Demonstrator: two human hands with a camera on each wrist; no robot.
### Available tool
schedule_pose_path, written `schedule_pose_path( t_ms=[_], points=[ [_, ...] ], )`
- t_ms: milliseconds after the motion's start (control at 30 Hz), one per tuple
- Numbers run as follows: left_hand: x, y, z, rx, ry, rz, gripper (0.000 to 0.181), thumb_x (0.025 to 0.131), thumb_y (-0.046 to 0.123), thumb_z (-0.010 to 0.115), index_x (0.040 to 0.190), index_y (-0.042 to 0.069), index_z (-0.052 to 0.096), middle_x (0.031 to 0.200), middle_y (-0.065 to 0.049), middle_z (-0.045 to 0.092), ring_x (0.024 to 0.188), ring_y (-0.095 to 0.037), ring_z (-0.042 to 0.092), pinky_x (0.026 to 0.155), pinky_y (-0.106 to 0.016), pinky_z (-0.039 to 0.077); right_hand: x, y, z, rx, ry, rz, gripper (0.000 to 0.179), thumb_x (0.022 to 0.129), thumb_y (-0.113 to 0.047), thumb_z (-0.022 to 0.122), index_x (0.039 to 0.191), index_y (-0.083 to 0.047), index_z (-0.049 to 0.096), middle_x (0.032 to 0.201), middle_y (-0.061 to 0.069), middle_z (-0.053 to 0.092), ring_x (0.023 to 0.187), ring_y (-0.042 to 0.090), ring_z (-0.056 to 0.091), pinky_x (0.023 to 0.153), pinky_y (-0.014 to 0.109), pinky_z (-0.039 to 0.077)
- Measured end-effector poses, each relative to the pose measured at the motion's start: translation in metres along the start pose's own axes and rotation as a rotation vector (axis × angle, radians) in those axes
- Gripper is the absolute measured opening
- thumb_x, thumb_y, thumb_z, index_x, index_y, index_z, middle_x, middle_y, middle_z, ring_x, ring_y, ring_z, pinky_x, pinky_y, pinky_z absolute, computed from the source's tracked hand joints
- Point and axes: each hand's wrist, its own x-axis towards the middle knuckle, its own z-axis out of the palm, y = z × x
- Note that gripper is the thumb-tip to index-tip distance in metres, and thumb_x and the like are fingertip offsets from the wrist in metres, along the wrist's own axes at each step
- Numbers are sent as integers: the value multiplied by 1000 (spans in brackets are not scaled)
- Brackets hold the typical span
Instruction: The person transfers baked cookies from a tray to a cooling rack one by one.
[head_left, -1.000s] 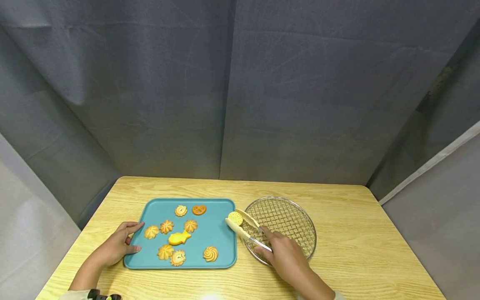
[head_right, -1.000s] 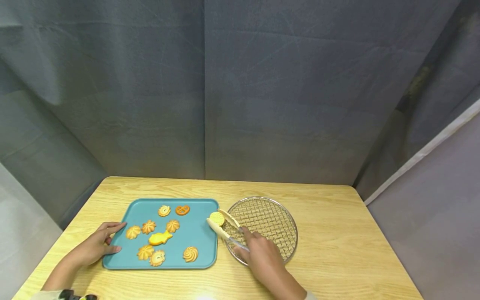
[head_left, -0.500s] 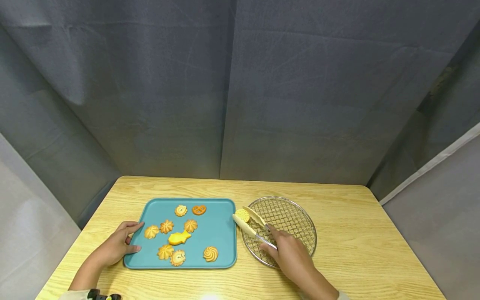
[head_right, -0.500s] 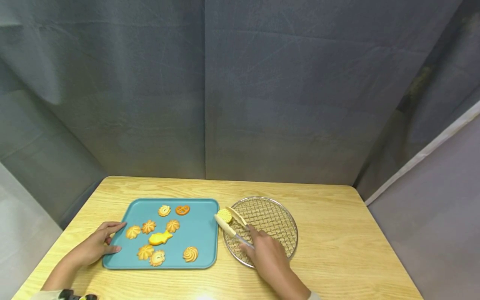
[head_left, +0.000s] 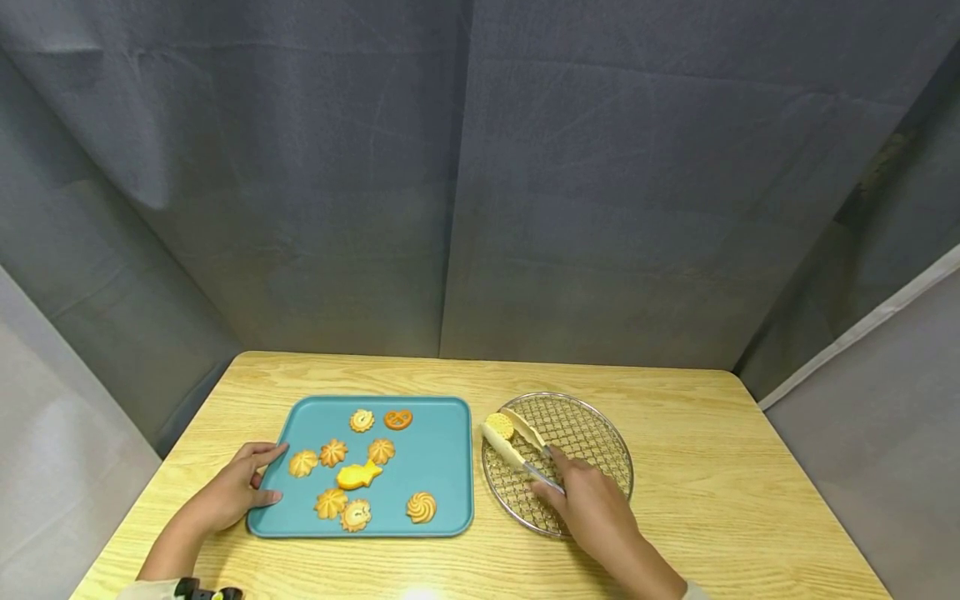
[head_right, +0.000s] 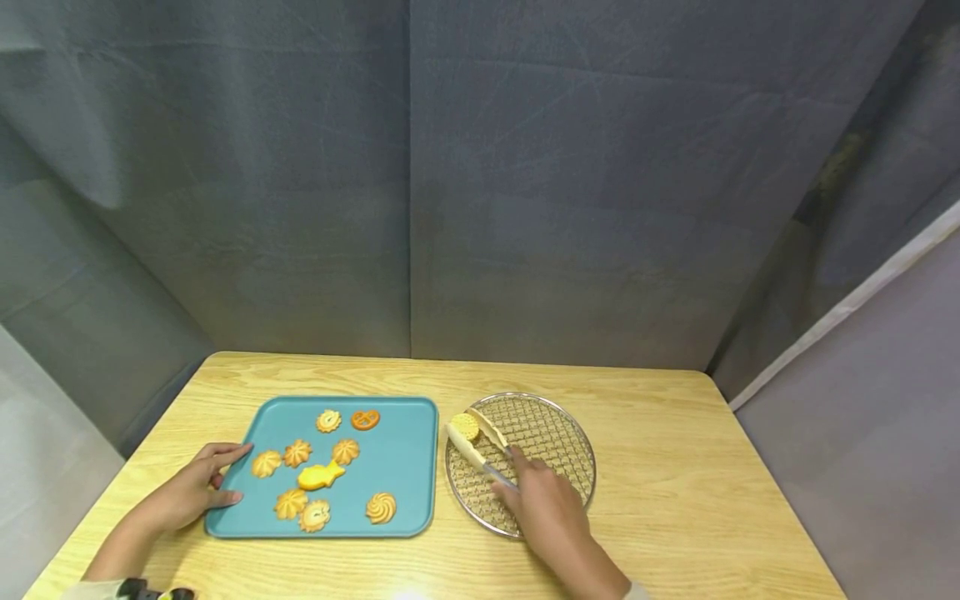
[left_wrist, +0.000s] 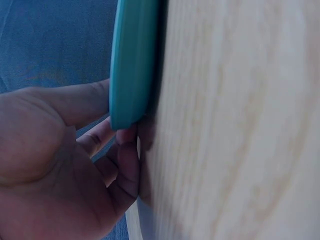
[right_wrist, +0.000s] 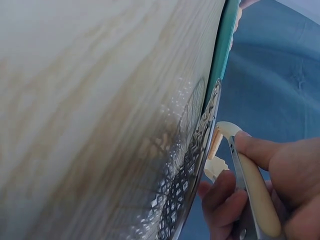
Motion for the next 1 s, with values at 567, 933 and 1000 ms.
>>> schedule_pose_path(
  t_ms=[567,933,1000],
  points=[
    [0,0,0,9,0,3,83,88,3,78,155,-12,33,152,-34,26,89,-26,39,68,-28,38,0,14,0,-10,2,5,65,93,-38,77,141,3,60,116,25,72,86,35,74,71,47,60],
    [0,-1,0,9,1,1,82,88,3,78,155,-12,33,152,-34,26,91,-26,40,69,-28,39,-1,14,-2,-24,-3,0,63,93,-37,77,140,3,61,118,28,71,87,40,74,71,50,60],
    [0,-2,0,14,1,1,82,88,3,78,155,-11,33,152,-34,26,91,-26,40,69,-28,39,-1,14,-2,-32,-5,-3,63,93,-37,77,139,3,61,117,28,71,87,40,74,70,50,60]
  ],
)
